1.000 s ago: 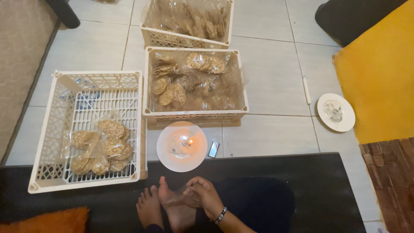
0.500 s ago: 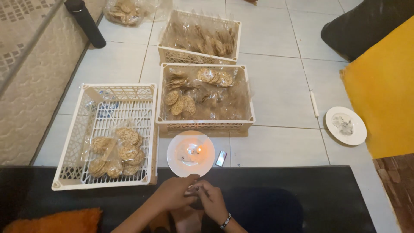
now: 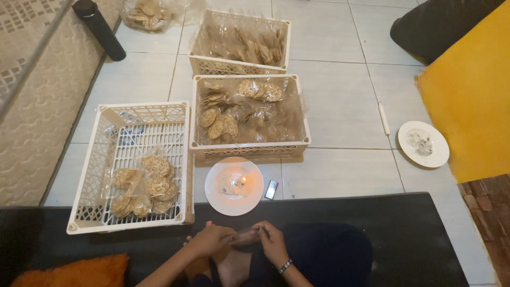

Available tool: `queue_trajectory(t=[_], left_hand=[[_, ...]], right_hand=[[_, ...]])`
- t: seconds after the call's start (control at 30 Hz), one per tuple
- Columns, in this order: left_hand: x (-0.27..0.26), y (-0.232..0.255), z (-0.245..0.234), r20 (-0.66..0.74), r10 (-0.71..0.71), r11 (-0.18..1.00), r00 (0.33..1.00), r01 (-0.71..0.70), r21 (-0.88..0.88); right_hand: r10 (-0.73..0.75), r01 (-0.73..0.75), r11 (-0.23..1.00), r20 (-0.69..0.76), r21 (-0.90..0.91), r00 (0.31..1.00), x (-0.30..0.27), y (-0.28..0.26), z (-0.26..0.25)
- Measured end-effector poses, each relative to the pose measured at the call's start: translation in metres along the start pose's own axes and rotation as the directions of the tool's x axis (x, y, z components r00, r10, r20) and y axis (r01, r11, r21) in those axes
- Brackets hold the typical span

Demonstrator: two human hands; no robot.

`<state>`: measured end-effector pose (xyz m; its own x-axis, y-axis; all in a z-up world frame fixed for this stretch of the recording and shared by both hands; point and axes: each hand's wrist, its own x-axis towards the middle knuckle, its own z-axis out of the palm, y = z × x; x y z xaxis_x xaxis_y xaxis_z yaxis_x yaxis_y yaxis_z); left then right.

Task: Sealing plastic bags of snacks by folding the tops and passing them through a candle flame

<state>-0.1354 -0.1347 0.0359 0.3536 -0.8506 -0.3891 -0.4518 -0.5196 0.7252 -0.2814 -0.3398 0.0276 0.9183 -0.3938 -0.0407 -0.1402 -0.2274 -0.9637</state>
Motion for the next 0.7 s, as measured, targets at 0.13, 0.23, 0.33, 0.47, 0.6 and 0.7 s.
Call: queue_trajectory(t=[0.13, 0.23, 0.33, 0.47, 0.6, 0.7], left_hand=[[0.000, -0.008, 0.008, -0.017, 0.003, 0.985, 1.000, -0.006, -0.173], [-0.016, 0.027, -0.020, 0.034, -0.167, 0.935, 0.985, 0.169, -0.312], [-0.018, 0.016, -0.012, -0.076, -0.227, 0.899, 0.971, 0.178, -0.401], [-0.020, 0.008, -0.004, -0.165, -0.233, 0.899, 0.959, 0.148, -0.412], [-0.013, -0.012, 0.016, -0.135, -0.313, 0.837, 0.940, 0.205, -0.508], [-0.010, -0.019, 0.029, -0.098, -0.310, 0.807, 0.946, 0.208, -0.552]], right_hand=[[0.025, -0.025, 1.000, -0.009, 0.002, 1.000, -0.002, 0.008, 0.000], [0.041, -0.041, 0.999, -0.012, 0.015, 0.999, 0.002, 0.014, 0.000], [0.145, -0.144, 0.987, -0.013, 0.077, 0.989, 0.010, 0.020, -0.001], [0.130, -0.130, 0.992, -0.052, 0.005, 0.990, 0.019, 0.023, 0.003], [0.181, -0.181, 0.983, -0.071, 0.013, 0.981, 0.028, 0.030, 0.014], [0.172, -0.176, 0.984, -0.088, -0.039, 0.981, 0.034, 0.042, 0.020]])
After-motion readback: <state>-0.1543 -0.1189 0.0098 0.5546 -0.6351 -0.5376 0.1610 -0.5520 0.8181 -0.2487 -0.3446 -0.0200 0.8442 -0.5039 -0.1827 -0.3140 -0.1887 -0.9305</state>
